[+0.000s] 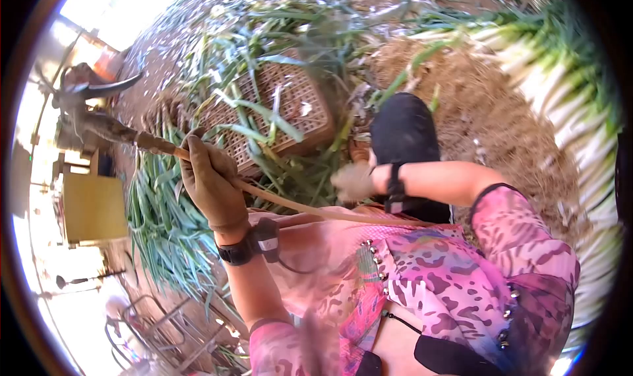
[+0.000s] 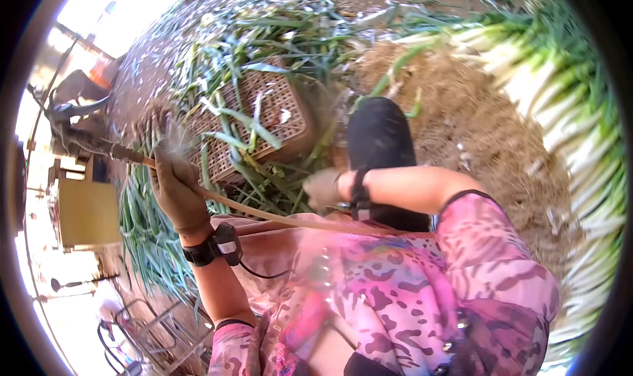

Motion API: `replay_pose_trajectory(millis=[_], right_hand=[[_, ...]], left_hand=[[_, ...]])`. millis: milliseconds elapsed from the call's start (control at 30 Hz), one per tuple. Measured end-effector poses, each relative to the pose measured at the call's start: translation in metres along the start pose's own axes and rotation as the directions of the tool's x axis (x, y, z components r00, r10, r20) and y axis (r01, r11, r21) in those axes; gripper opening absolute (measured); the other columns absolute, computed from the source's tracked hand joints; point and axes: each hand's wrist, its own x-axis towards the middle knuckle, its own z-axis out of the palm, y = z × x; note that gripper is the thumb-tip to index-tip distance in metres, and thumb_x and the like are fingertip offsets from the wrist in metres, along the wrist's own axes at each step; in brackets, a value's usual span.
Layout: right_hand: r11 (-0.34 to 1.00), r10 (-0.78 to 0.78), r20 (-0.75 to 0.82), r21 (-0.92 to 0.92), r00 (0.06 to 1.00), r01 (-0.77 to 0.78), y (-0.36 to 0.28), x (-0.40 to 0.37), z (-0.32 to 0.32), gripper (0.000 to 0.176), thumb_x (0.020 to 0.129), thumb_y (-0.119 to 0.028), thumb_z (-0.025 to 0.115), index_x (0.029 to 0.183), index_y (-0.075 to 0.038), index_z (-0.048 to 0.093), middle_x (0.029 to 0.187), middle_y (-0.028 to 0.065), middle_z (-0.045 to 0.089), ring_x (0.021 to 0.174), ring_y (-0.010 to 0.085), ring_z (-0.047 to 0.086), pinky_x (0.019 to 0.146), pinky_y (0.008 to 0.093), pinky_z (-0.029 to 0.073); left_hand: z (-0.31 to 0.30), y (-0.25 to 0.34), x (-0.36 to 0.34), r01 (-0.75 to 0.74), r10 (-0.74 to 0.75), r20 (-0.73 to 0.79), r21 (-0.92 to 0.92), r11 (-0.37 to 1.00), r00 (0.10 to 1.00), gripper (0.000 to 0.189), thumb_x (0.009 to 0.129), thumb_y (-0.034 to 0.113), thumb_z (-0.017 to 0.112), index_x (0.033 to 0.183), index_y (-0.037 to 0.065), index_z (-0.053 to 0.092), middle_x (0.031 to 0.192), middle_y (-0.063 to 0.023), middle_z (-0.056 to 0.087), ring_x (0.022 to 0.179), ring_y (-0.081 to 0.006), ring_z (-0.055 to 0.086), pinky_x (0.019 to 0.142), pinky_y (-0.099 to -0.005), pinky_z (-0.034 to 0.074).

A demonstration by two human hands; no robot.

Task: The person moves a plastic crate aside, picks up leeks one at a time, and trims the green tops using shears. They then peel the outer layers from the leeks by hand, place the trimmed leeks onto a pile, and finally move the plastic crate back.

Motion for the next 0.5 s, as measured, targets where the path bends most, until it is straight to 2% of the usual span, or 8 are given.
replay_pose_trajectory(millis=[33, 67, 100, 167, 200, 333, 433, 500], right_hand=[[0.997, 0.002, 0.292, -0.08, 0.956, 0.022, -0.004, 0.015, 0.025, 0.049, 0.083, -0.039, 0.061, 0.114, -0.002, 0.07, 0.114, 0.024, 0.068, 0.105, 0.0365, 0.066, 0.091, 0.0435, 0.052], [0.978, -0.11, 0.446, -0.112, 0.888, 0.178, 0.014, 0.036, 0.074, 0.049, 0.088, -0.04, 0.058, 0.112, 0.001, 0.07, 0.116, 0.0195, 0.07, 0.104, 0.0311, 0.067, 0.094, 0.0435, 0.05], [0.981, -0.13, 0.58, -0.045, 0.804, 0.19, 0.0, 0.068, 0.116, 0.05, 0.088, -0.041, 0.058, 0.113, 0.001, 0.07, 0.116, 0.0191, 0.07, 0.104, 0.0308, 0.067, 0.094, 0.0433, 0.049], [0.989, -0.13, 0.673, 0.032, 0.728, 0.148, -0.001, 0.093, 0.138, 0.051, 0.088, -0.042, 0.058, 0.115, 0.0, 0.069, 0.117, 0.0184, 0.069, 0.105, 0.0304, 0.066, 0.094, 0.043, 0.049], [0.99, -0.137, 0.708, 0.082, 0.692, 0.112, -0.001, 0.102, 0.144, 0.052, 0.088, -0.042, 0.058, 0.116, 0.0, 0.069, 0.118, 0.0181, 0.069, 0.105, 0.0301, 0.066, 0.095, 0.0429, 0.049], [0.951, -0.214, 0.801, 0.301, 0.559, -0.068, 0.0, 0.131, 0.162, 0.054, 0.088, -0.045, 0.058, 0.119, -0.001, 0.067, 0.119, 0.0167, 0.069, 0.106, 0.0292, 0.065, 0.095, 0.0423, 0.049], [0.894, -0.277, 0.836, 0.405, 0.473, -0.193, -0.006, 0.15, 0.16, 0.056, 0.089, -0.046, 0.058, 0.121, -0.001, 0.066, 0.121, 0.0157, 0.068, 0.106, 0.0285, 0.065, 0.096, 0.0419, 0.048], [0.852, -0.329, 0.85, 0.455, 0.411, -0.26, -0.011, 0.164, 0.157, 0.057, 0.089, -0.048, 0.058, 0.122, -0.002, 0.066, 0.122, 0.015, 0.068, 0.107, 0.028, 0.064, 0.096, 0.0416, 0.048]], left_hand=[[0.004, 0.005, -0.002, -0.02, 0.019, -0.042, -0.013, 1.0, 0.999, 0.024, 0.106, 0.024, 0.05, 0.108, 0.002, 0.057, 0.059, 0.0041, 0.039, 0.047, -0.0055, 0.033, 0.043, -0.0219, 0.028], [0.007, 0.006, -0.004, -0.031, 0.028, -0.086, -0.032, 0.999, 0.996, 0.024, 0.106, 0.024, 0.049, 0.109, 0.002, 0.058, 0.06, 0.0041, 0.038, 0.048, -0.0054, 0.033, 0.044, -0.022, 0.028], [-0.034, -0.006, 0.024, 0.069, -0.065, -0.155, 0.017, 0.997, 0.986, 0.025, 0.106, 0.024, 0.049, 0.109, 0.002, 0.058, 0.06, 0.0043, 0.038, 0.048, -0.0053, 0.033, 0.044, -0.022, 0.027], [-0.054, -0.019, 0.046, 0.115, -0.086, -0.243, 0.108, 0.988, 0.966, 0.026, 0.106, 0.024, 0.049, 0.11, 0.001, 0.059, 0.06, 0.0046, 0.037, 0.049, -0.0051, 0.033, 0.045, -0.0221, 0.027], [-0.066, -0.029, 0.056, 0.092, -0.068, -0.159, 0.147, 0.985, 0.985, 0.026, 0.106, 0.024, 0.048, 0.112, 0.001, 0.059, 0.061, 0.005, 0.036, 0.049, -0.005, 0.033, 0.045, -0.0221, 0.026], [-0.097, -0.071, 0.072, 0.345, -0.299, -0.27, 0.142, 0.928, 0.915, 0.029, 0.106, 0.025, 0.049, 0.117, 0.0, 0.057, 0.061, 0.0053, 0.036, 0.049, -0.0041, 0.033, 0.046, -0.0219, 0.026], [-0.119, -0.086, 0.089, 0.478, -0.412, -0.333, 0.146, 0.866, 0.848, 0.031, 0.105, 0.025, 0.05, 0.12, -0.001, 0.055, 0.057, 0.0053, 0.038, 0.048, -0.0038, 0.033, 0.049, -0.0207, 0.03], [-0.144, -0.096, 0.103, 0.512, -0.424, -0.376, 0.174, 0.841, 0.824, 0.032, 0.106, 0.023, 0.047, 0.123, -0.004, 0.053, 0.061, 0.0062, 0.035, 0.048, -0.0029, 0.03, 0.047, -0.0199, 0.025]])
